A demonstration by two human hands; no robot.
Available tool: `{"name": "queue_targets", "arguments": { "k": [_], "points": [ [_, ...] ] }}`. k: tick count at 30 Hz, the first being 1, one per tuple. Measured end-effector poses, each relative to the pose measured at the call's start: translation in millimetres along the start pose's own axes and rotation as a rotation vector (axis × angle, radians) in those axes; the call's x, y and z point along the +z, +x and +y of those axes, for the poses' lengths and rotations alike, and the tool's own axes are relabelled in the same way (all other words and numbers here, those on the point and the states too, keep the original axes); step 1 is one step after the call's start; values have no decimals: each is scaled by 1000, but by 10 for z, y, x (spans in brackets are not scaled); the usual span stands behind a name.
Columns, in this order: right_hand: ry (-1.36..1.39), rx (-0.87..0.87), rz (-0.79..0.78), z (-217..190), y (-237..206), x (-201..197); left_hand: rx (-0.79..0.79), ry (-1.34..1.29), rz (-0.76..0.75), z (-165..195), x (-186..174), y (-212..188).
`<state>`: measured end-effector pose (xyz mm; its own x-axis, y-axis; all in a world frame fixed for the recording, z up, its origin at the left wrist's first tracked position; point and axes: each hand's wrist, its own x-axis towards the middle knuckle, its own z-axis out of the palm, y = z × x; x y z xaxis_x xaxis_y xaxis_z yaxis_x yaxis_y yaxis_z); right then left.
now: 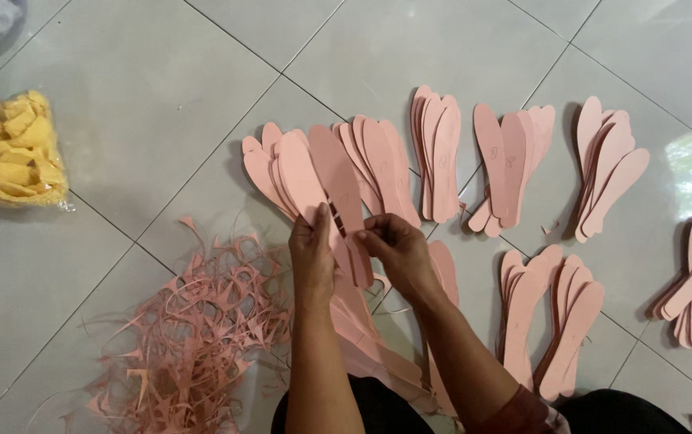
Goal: The person sits on the floor and sorts pink foam cutouts into separate piles by hand. The person repeatedly picks up stacks, separates individual pieces, and places them into organized groups on the tiled floor.
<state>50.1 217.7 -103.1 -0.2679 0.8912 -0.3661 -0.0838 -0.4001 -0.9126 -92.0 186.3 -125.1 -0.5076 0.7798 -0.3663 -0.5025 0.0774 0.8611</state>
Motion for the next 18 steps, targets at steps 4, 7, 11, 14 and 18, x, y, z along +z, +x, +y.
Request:
{"name": "queue_targets", "arguments": {
  "k": [4,7,11,14,18],
  "points": [
    [-56,15,89,-199,157,-219,-74,10,58,86,-28,19],
    [-462,-190,213,-293,299,-382,-141,72,153,99,-63,64],
    [-530,-150,244,-173,251,-493,-16,205,157,42,-124,123],
    [-469,-59,165,10,-16,-510,50,237,152,31,-152,148],
    [-650,-100,132,202,-503,-641,122,369,183,72,-132,186]
  ]
}}
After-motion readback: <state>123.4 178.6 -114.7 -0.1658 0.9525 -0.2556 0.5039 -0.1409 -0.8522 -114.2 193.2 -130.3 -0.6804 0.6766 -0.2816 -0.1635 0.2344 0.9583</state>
